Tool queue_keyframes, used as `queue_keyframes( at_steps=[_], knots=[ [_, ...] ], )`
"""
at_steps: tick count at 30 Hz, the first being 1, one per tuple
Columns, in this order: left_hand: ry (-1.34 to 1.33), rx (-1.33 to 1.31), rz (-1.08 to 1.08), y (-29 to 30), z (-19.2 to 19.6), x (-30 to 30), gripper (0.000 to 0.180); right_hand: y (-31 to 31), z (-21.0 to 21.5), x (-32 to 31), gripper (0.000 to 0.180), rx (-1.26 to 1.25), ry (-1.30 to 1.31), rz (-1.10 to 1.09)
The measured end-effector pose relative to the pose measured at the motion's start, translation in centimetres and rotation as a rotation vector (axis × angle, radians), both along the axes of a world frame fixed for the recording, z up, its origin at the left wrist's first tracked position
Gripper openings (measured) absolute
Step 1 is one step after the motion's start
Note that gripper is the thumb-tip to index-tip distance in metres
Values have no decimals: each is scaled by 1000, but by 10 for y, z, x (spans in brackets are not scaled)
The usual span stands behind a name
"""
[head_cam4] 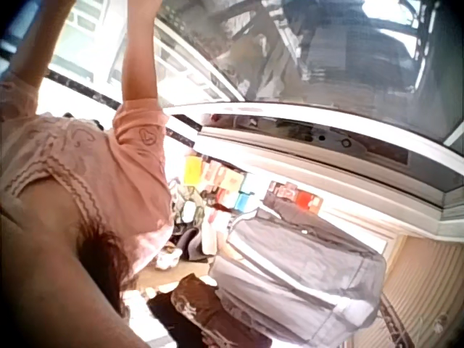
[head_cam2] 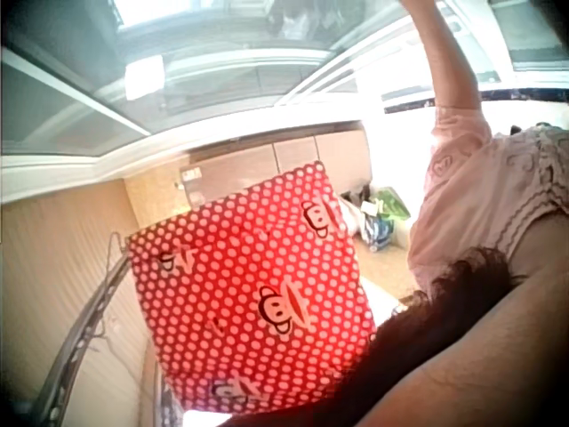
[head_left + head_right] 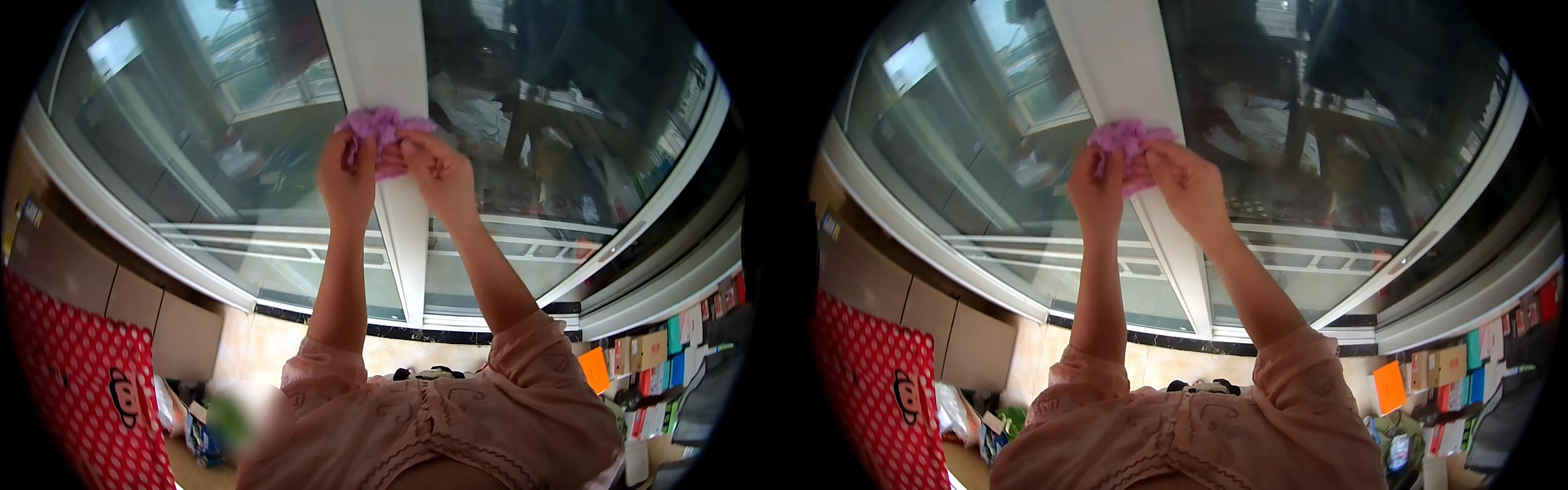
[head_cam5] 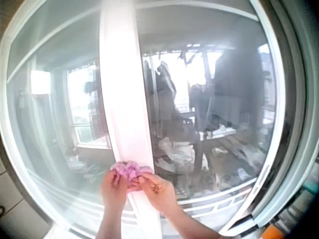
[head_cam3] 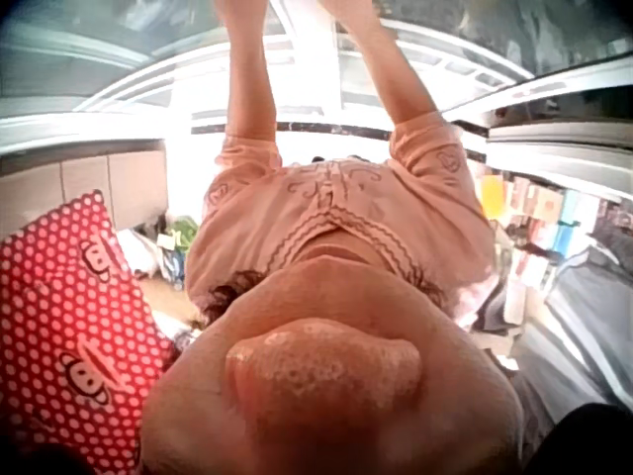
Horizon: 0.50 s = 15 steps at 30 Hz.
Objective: The person cleans a large glass window and the adjacent white window frame using a pink cloth. They wipe the glass surface in broad strokes and then clean the frame edges and the window sill area.
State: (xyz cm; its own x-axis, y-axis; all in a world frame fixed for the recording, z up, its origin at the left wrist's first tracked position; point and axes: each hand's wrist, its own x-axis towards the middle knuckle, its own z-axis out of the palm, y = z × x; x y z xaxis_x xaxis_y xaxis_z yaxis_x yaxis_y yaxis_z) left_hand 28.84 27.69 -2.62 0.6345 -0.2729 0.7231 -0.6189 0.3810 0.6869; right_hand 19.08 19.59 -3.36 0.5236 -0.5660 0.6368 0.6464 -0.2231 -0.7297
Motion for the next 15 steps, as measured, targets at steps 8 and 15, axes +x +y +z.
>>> queue_keyframes(
  at_steps=[8,15],
  knots=[
    [92,229,43,13,-101,-4,9,7,-91,-7,8,214,211,30],
    [19,424,71,23,-111,-7,15,9,-100,-17,14,-85,470,-232]
  ],
)
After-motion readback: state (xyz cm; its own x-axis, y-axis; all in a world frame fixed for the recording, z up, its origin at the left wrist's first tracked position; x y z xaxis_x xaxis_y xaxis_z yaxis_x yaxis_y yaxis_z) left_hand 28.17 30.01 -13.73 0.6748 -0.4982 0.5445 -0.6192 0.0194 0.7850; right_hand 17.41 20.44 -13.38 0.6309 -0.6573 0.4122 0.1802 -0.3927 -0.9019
